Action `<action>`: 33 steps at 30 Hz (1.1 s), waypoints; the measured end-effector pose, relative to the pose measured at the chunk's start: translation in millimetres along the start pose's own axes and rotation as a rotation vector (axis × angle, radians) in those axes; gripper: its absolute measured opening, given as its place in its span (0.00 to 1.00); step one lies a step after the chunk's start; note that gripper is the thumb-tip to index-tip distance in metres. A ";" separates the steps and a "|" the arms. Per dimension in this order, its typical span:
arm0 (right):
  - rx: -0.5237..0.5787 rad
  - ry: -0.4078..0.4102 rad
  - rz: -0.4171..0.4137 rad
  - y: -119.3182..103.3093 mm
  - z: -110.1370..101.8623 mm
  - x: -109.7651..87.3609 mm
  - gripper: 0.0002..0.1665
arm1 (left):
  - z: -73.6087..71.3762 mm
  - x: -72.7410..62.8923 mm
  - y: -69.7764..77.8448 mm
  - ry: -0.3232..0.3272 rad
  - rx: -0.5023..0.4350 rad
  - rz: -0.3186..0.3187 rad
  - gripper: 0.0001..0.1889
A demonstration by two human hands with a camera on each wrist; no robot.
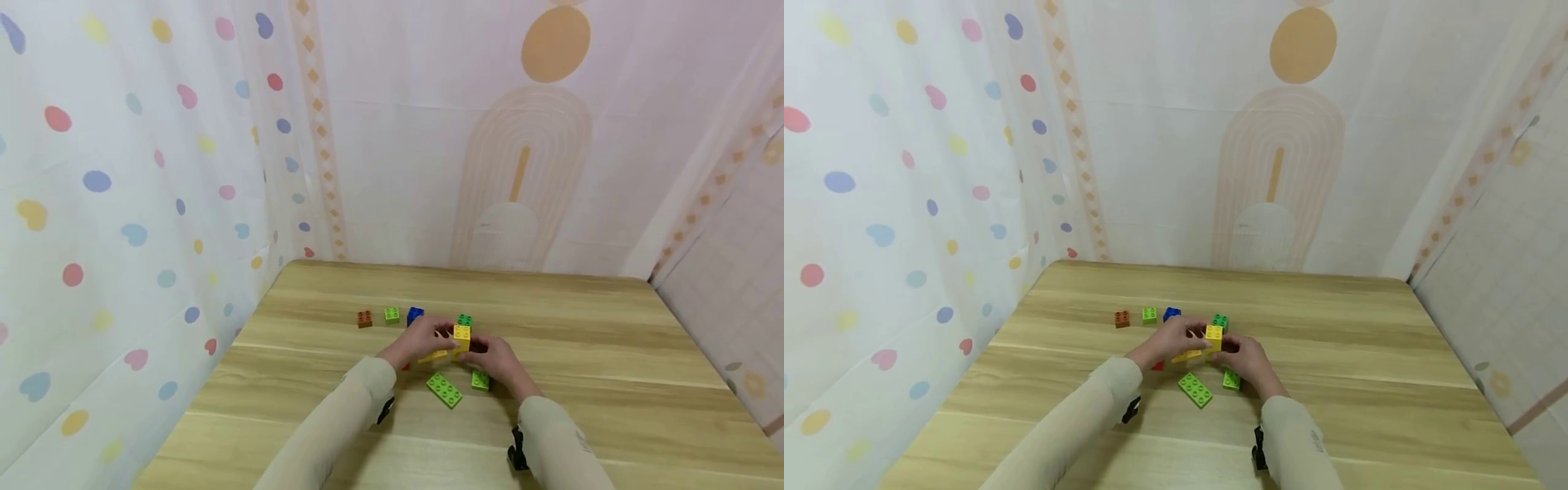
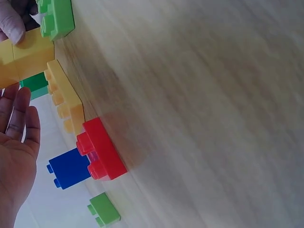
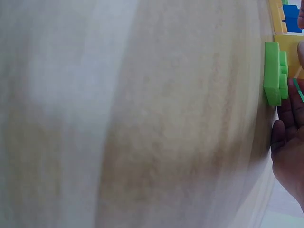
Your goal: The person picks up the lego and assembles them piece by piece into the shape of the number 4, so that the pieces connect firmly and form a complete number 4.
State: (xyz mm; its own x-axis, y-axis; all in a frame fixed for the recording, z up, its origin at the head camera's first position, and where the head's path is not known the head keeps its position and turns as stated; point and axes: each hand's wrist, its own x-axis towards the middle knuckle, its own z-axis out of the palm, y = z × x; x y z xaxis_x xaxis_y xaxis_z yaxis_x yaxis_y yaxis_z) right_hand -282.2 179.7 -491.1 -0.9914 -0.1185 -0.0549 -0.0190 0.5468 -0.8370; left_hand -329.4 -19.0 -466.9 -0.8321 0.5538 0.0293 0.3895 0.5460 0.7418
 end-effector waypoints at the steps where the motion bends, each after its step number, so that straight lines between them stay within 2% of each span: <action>1: 0.008 0.001 -0.003 0.2 -0.9 -0.4 0.26 | 0.1 0.0 0.2 -0.002 0.001 0.004 0.17; 11: 0.138 -0.001 -0.023 -8.5 -10.6 -1.3 0.30 | -0.1 0.4 2.0 -0.008 0.019 -0.030 0.17; 16: 0.143 0.013 -0.059 -13.6 -8.2 -1.3 0.23 | -1.2 1.8 0.1 -0.025 0.067 -0.026 0.19; 21: 0.142 0.022 -0.051 -14.4 -4.2 -0.2 0.20 | -6.0 -2.4 -11.4 -0.038 0.086 -0.037 0.25; 28: 0.081 0.019 -0.048 -12.9 -4.9 2.1 0.21 | -19.9 -17.5 -28.7 0.028 0.005 -0.075 0.26; 33: 0.061 0.022 -0.051 -9.8 -5.0 2.4 0.20 | -21.0 -27.7 -37.2 0.072 -0.018 -0.119 0.26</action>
State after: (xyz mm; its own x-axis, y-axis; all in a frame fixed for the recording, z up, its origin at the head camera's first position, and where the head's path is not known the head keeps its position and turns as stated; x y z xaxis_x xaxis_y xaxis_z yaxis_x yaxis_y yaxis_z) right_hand -285.1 178.2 -480.3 -0.9920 -0.1266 0.0000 -0.0623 0.4888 -0.8701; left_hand -329.2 -67.8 -481.2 -0.8982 0.4394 -0.0121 0.2801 0.5934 0.7546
